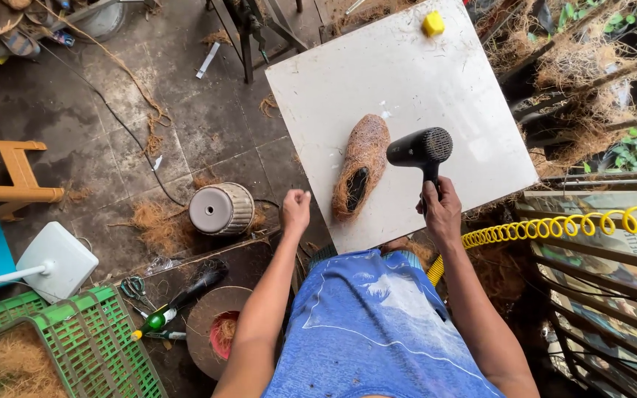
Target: The person holds a coconut fiber shoe upper and sprays it with a handheld spray gun, then uses a hair dryer to dry the surface. The person repeats the spray and dry cycle on the same item while rotating and pressing the fibers by hand.
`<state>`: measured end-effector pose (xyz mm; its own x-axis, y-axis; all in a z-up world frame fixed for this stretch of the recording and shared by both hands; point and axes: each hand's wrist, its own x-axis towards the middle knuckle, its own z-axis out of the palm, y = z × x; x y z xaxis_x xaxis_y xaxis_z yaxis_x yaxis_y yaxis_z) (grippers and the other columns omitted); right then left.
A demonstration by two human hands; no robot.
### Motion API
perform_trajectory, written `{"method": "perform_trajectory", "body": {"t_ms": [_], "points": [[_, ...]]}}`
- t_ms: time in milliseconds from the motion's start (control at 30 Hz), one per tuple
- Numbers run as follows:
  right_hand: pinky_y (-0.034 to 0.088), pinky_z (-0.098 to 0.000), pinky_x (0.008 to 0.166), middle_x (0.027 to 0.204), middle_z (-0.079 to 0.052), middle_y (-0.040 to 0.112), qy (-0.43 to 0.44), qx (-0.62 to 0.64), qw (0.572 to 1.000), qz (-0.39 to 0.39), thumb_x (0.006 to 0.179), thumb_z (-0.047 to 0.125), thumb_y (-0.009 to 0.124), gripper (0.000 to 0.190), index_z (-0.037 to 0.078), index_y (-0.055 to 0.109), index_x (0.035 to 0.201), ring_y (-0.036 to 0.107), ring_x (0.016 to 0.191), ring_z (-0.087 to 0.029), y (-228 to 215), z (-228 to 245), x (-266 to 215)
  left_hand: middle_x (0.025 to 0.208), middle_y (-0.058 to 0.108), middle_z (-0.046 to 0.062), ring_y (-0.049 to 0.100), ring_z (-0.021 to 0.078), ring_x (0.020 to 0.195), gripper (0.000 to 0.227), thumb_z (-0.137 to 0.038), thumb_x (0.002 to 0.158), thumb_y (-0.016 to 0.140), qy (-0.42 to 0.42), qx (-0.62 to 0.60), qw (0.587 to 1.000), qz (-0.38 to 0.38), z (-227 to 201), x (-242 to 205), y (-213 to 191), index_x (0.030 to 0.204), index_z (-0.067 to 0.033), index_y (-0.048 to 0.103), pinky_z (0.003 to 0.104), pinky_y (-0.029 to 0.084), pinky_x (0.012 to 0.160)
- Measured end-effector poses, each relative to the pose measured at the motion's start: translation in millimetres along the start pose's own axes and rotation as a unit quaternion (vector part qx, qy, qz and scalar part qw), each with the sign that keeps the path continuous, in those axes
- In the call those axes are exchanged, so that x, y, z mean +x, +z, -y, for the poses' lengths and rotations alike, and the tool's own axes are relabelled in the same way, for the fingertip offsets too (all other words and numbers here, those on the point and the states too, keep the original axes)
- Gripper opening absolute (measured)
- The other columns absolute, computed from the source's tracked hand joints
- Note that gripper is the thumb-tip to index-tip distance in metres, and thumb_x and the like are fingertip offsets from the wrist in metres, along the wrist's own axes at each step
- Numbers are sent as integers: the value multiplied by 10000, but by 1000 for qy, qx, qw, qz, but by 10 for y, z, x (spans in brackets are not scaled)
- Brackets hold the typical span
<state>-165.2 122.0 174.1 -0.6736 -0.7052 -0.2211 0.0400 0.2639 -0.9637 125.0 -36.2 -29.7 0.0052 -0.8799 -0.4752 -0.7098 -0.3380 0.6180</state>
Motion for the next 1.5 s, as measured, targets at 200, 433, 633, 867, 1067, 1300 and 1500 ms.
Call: {"method": "perform_trajectory", "body": {"t_ms": [200,433,633,867,1067,1300,1500], "points": [[548,-322,585,756,-98,576,-13,-2,1000,0,1082,315,571,299,24,599,1143,633,623,-201,59,-109,74,847,713,124,702,235,688,342,-387,888,666,11,-169,983,65,-813,-45,21,1073,-105,723,328,602,559],[555,-315,594,764,-98,588,17,-4,1000,-20,1098,353,528,322,41,594,1142,633,627,-194,-8,-56,21,1060,687,159,705,296,974,379,-400,892,660,200,-46,977,59,-1176,-597,-105,1114,-95,686,409,576,816],[532,-309,586,737,-96,583,-13,-7,1000,-26,1092,348,559,316,33,588,1100,639,622,-189,-14,-100,3,1048,655,125,675,368,997,299,-311,902,675,307,-65,949,35,-1211,-711,-32,1100,-87,668,462,544,859],[518,-276,552,724,-85,576,-36,15,999,-30,1097,294,549,258,39,585,1087,638,605,-186,30,-79,55,962,661,153,679,307,898,254,-268,942,638,257,-126,957,54,-1365,-694,-99,1068,-52,681,420,543,796],[525,-286,548,721,-89,571,-46,22,998,-27,1097,267,548,239,31,578,1083,636,598,-195,84,-120,111,947,686,160,704,304,840,285,-290,868,709,240,-128,960,60,-1334,-657,-107,1037,-61,701,412,561,736],[543,-291,559,746,-83,559,-37,33,999,-17,1100,280,536,252,31,571,1113,625,608,-185,130,-75,137,954,679,119,687,226,806,297,-297,837,742,251,-98,962,39,-1331,-670,-71,1038,-81,707,341,563,712],[543,-288,552,748,-85,571,-37,26,999,-10,1085,265,577,236,31,588,1113,637,612,-183,99,-264,129,975,666,122,672,224,816,290,-303,852,728,233,-111,966,32,-1262,-627,-15,1040,-83,707,351,550,717]]}}
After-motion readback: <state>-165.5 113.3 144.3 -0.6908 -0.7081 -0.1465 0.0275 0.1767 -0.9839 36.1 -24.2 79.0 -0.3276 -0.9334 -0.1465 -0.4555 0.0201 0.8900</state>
